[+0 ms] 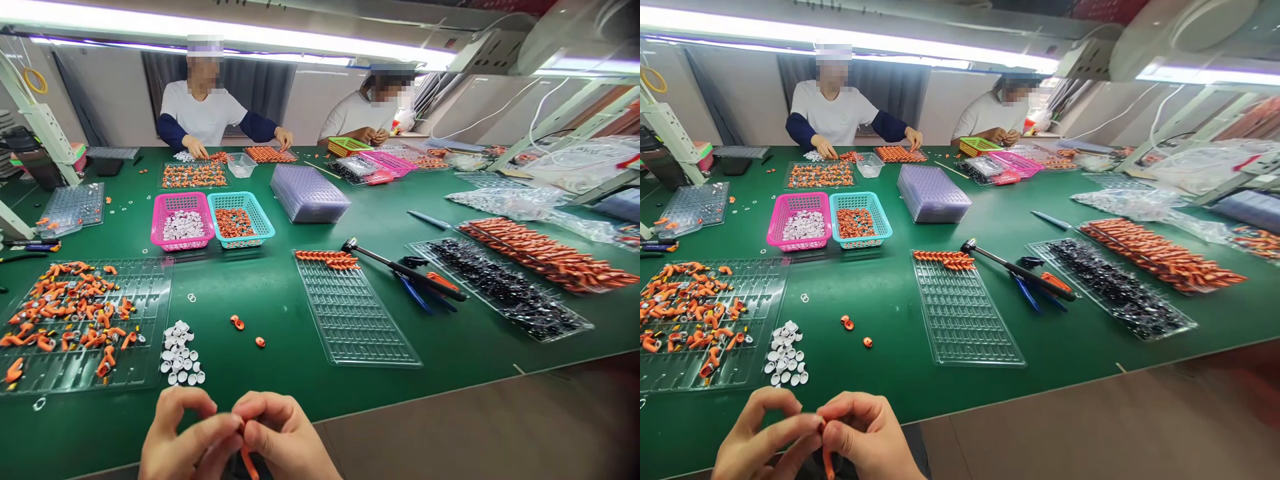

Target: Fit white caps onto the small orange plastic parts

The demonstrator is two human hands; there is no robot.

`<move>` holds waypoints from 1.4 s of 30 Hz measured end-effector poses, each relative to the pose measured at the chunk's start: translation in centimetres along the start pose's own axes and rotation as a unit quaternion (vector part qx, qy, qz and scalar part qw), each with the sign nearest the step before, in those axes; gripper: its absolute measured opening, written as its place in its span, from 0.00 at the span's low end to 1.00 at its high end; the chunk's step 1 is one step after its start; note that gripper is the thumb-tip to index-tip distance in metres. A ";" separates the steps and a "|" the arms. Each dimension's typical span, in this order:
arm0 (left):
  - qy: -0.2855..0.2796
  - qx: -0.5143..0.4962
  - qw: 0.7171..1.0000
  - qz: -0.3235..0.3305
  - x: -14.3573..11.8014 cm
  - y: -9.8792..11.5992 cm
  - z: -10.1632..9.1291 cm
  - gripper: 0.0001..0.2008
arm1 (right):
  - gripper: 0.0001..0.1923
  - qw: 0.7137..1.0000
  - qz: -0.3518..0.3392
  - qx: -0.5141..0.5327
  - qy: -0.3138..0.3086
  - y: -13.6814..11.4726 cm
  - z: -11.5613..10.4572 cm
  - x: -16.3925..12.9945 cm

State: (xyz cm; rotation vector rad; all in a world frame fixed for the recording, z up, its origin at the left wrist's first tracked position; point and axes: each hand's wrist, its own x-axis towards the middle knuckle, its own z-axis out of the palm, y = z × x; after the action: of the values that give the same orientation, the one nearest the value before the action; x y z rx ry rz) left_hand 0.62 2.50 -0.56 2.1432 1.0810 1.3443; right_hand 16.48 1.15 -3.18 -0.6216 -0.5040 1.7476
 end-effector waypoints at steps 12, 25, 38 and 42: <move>-0.103 -0.245 0.927 -0.265 0.4 0.2 -0.1 0.09 | 0.03 0.954 -0.123 -0.273 0.002 -1.4 0.2 -0.6; -0.080 -0.187 0.976 -0.079 -0.2 -0.8 1.1 0.10 | 0.22 0.993 0.013 -0.111 -0.040 -0.9 -0.3 -0.3; -0.032 -0.246 0.942 -0.224 1.4 -1.1 0.0 0.08 | 0.18 0.991 0.019 -0.100 -0.083 -2.3 -0.1 0.6; -0.023 -0.235 0.934 -0.269 1.3 -0.9 0.2 0.11 | 0.20 0.994 -0.005 -0.097 -0.050 -1.1 -0.7 1.0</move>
State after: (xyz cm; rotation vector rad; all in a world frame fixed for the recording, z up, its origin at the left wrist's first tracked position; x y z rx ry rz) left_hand 0.72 4.04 -0.45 1.3913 1.0855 1.1341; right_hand 17.53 2.43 -3.15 -0.6686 -0.7512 1.7390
